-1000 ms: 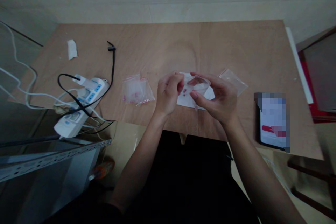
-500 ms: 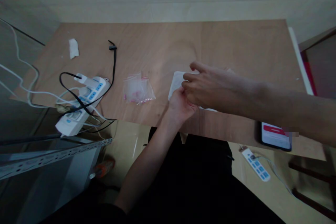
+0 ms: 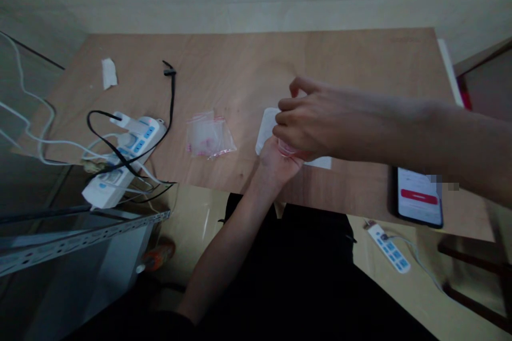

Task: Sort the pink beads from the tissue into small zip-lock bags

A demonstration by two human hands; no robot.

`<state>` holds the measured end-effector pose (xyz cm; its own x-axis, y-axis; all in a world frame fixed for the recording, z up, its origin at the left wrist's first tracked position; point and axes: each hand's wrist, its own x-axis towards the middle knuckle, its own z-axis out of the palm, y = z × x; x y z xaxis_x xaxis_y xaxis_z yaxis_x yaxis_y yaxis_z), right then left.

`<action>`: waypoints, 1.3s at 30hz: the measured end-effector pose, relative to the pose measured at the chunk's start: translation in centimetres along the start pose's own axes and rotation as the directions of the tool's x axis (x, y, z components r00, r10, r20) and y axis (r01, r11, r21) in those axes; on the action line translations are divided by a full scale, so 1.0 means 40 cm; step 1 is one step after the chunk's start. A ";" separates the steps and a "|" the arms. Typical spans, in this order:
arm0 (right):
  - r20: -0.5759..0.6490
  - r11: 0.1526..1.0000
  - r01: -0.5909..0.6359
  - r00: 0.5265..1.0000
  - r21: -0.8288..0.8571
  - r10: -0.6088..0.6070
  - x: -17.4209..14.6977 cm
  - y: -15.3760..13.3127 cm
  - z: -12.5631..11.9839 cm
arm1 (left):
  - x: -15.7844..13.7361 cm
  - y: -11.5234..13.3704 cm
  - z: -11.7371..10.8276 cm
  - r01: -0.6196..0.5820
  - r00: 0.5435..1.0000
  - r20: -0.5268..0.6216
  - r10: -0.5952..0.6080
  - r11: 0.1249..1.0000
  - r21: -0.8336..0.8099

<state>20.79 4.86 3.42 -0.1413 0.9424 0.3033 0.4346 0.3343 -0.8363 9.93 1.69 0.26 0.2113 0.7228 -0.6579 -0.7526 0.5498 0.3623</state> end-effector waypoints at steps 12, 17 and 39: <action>-0.197 0.720 -0.187 0.978 -0.668 0.072 -0.062 0.104 -0.163 | 0.130 0.012 -0.028 -0.487 0.571 0.572 0.588 -0.317 0.813; -0.289 0.684 -0.351 0.934 -0.640 0.208 -0.136 0.239 -0.097 | 0.172 -0.018 -0.014 -0.353 0.560 0.768 0.311 -0.748 0.561; -0.277 0.678 -0.412 0.911 -0.610 0.304 -0.163 0.248 -0.065 | 0.118 0.054 -0.085 -0.382 0.302 0.773 0.557 -0.673 0.634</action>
<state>28.32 2.01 -5.65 0.2501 0.9567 0.1487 0.8948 -0.1697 -0.4130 7.19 4.84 -4.30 0.1269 0.8485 0.5137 0.8207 -0.3807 0.4261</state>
